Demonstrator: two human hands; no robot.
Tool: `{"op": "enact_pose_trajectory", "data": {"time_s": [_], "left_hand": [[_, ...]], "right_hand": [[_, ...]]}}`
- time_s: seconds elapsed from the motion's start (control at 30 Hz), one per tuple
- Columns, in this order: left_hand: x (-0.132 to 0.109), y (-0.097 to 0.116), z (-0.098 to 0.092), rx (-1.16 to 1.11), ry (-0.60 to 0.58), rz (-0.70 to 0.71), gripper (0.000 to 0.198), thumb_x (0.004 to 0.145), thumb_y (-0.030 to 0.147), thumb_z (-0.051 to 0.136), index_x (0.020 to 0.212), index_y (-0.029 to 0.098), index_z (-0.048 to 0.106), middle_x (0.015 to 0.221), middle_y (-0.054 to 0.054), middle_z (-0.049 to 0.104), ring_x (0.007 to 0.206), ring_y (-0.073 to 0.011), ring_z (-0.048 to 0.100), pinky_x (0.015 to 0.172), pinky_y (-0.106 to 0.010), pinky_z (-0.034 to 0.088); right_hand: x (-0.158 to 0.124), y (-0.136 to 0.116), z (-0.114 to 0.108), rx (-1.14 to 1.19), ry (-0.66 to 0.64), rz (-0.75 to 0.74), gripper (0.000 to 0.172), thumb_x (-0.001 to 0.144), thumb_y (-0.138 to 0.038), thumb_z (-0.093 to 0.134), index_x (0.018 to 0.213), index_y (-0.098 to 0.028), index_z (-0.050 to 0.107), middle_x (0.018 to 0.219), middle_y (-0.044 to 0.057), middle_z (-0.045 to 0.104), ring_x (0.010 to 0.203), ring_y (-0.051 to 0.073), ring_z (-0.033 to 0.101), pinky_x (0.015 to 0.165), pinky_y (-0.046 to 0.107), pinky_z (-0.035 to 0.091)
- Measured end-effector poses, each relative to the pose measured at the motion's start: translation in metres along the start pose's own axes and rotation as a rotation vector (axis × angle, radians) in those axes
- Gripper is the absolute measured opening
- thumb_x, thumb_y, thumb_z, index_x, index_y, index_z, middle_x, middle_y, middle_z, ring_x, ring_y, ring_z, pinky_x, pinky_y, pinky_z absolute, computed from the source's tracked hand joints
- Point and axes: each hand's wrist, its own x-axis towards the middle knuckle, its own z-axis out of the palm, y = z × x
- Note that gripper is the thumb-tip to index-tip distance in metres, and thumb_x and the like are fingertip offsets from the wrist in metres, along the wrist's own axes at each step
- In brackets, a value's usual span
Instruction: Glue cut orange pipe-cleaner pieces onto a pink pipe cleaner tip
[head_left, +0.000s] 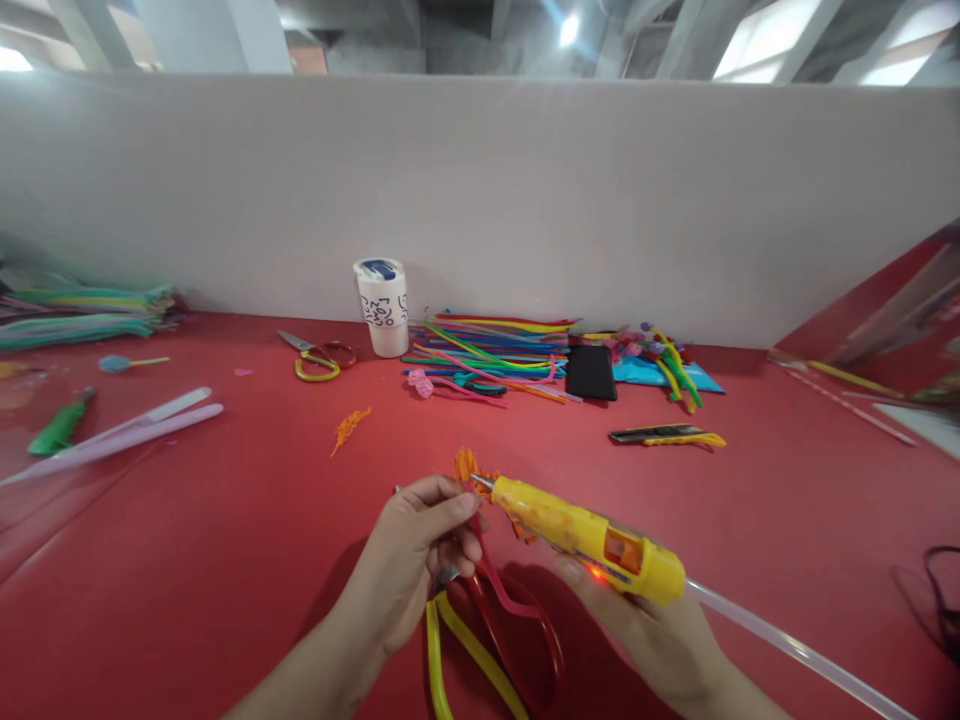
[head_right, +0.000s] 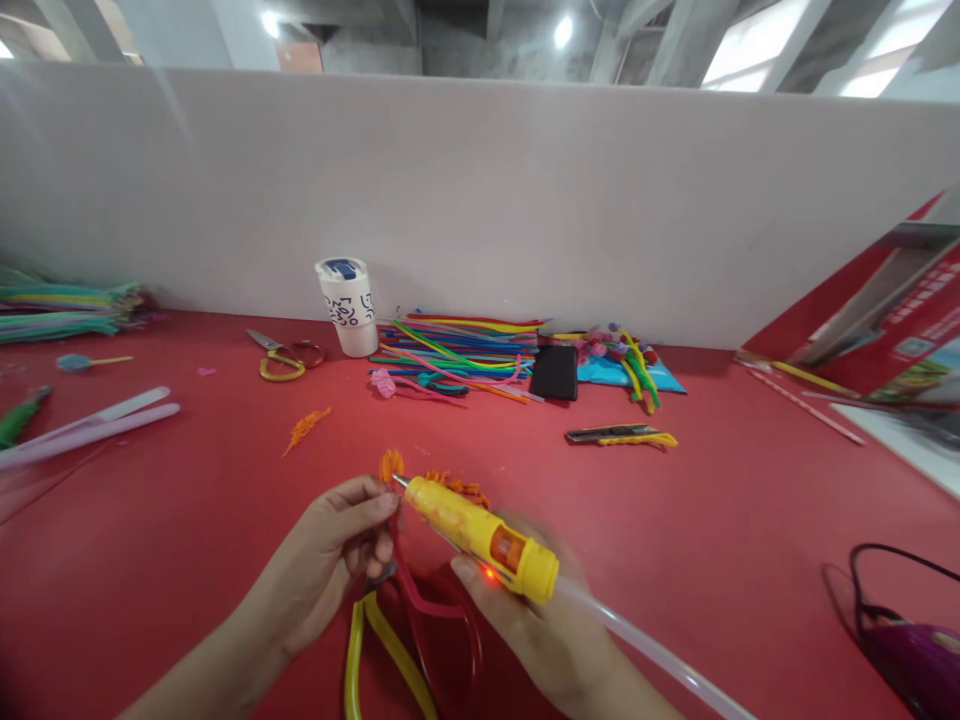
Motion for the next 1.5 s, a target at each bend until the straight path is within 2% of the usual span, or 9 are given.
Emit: {"op": "enact_pose_trajectory", "data": {"time_s": [0.2,0.53,0.67,0.97,1.2,1.27,1.33,1.43,1.5], "left_hand": [[0.001,0.000,-0.001,0.003,-0.008,0.002,0.017,0.067,0.019,0.069,0.063,0.015,0.054,0.043,0.004,0.055,0.035,-0.0044,0.050,0.036,-0.012,0.040],[0.000,-0.001,-0.001,0.000,-0.012,-0.005,0.017,0.068,0.020,0.069,0.063,0.015,0.054,0.043,0.004,0.057,0.034,-0.0044,0.050,0.036,-0.012,0.039],[0.000,-0.001,-0.001,-0.005,-0.005,-0.002,0.018,0.066,0.021,0.071,0.064,0.015,0.054,0.045,0.004,0.057,0.035,-0.0049,0.051,0.036,-0.012,0.039],[0.000,0.001,0.000,0.009,-0.013,-0.015,0.018,0.068,0.022,0.069,0.062,0.015,0.053,0.041,0.003,0.057,0.032,-0.0042,0.048,0.036,-0.012,0.038],[0.001,0.001,0.001,0.128,0.036,0.073,0.018,0.067,0.024,0.069,0.063,0.015,0.055,0.041,0.003,0.057,0.032,-0.0062,0.049,0.035,-0.014,0.041],[0.001,0.001,-0.001,0.193,0.054,0.112,0.018,0.068,0.025,0.068,0.062,0.015,0.054,0.039,0.003,0.057,0.030,-0.0060,0.047,0.032,-0.013,0.038],[0.001,0.002,-0.003,0.223,0.068,0.138,0.018,0.069,0.026,0.067,0.062,0.016,0.054,0.037,0.004,0.055,0.029,-0.0055,0.045,0.030,-0.012,0.034],[0.001,0.003,-0.004,0.184,0.082,0.128,0.016,0.071,0.027,0.066,0.067,0.017,0.054,0.043,0.005,0.057,0.030,-0.0048,0.045,0.029,-0.011,0.032],[0.002,0.003,-0.004,0.159,0.068,0.103,0.016,0.073,0.029,0.064,0.068,0.017,0.053,0.051,0.004,0.060,0.031,-0.0037,0.044,0.028,-0.012,0.032]], "right_hand": [[-0.001,0.001,-0.001,0.000,-0.028,-0.003,0.016,0.074,-0.037,0.058,0.069,-0.023,0.065,0.063,0.003,0.065,0.060,0.019,0.062,0.058,0.026,0.053],[0.001,-0.005,-0.001,-0.032,-0.031,-0.002,0.018,0.072,-0.034,0.058,0.061,-0.021,0.061,0.056,0.002,0.061,0.052,0.018,0.059,0.049,0.025,0.050],[0.000,-0.002,0.000,-0.041,0.013,0.009,0.018,0.072,-0.037,0.058,0.063,-0.022,0.061,0.060,0.003,0.063,0.056,0.019,0.061,0.053,0.025,0.051],[-0.001,0.000,0.000,-0.012,-0.020,0.030,0.017,0.072,-0.038,0.059,0.067,-0.022,0.063,0.063,0.003,0.065,0.057,0.019,0.061,0.054,0.026,0.051],[0.000,-0.007,-0.001,-0.045,-0.015,0.037,0.021,0.071,-0.038,0.060,0.058,-0.023,0.057,0.054,0.001,0.057,0.051,0.017,0.056,0.050,0.026,0.048],[-0.002,-0.005,-0.001,0.020,-0.022,0.074,0.021,0.070,-0.041,0.061,0.061,-0.022,0.059,0.057,0.002,0.059,0.052,0.017,0.055,0.051,0.026,0.047],[-0.002,-0.003,-0.002,0.124,-0.032,0.178,0.026,0.071,-0.045,0.059,0.062,-0.021,0.059,0.058,0.001,0.058,0.050,0.015,0.053,0.046,0.025,0.044],[0.006,0.003,-0.007,0.261,-0.008,0.402,0.035,0.076,-0.049,0.052,0.061,-0.018,0.059,0.048,-0.001,0.049,0.042,0.010,0.043,0.038,0.021,0.033],[0.017,0.010,-0.011,0.330,0.007,0.452,0.031,0.076,-0.044,0.051,0.063,-0.017,0.059,0.045,-0.003,0.044,0.041,0.009,0.038,0.039,0.021,0.030]]}}
